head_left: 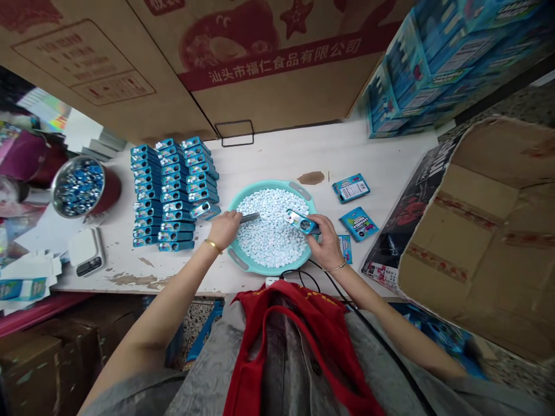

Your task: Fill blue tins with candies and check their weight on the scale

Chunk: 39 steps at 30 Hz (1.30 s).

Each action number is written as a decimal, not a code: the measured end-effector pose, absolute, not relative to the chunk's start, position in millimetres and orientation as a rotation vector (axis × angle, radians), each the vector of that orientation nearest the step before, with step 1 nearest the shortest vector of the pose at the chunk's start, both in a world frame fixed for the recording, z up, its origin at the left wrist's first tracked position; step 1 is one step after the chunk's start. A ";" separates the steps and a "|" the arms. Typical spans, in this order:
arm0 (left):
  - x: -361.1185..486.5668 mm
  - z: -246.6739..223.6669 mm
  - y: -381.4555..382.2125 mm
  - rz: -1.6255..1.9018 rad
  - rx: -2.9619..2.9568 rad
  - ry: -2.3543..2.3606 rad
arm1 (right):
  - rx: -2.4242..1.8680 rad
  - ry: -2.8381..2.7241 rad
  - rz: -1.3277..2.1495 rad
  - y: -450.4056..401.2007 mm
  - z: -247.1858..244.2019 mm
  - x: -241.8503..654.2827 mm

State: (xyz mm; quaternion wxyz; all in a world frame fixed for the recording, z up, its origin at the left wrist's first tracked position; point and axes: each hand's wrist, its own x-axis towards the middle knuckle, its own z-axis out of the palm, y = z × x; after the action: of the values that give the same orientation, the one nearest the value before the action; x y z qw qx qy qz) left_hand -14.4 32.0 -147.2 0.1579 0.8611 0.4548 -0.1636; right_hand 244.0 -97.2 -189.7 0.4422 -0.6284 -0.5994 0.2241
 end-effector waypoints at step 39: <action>59.1 2.9 -19.9 -0.556 2.975 0.756 | -1.464 -1.556 0.589 -103.9 -189.1 214.7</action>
State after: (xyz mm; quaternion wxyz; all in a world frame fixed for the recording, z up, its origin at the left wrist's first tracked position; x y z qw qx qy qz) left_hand 59.1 -19.9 2.9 0.0111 0.9536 0.2423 -0.1783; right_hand 214.7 -103.9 -189.1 0.4463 -0.5910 -0.6284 0.2380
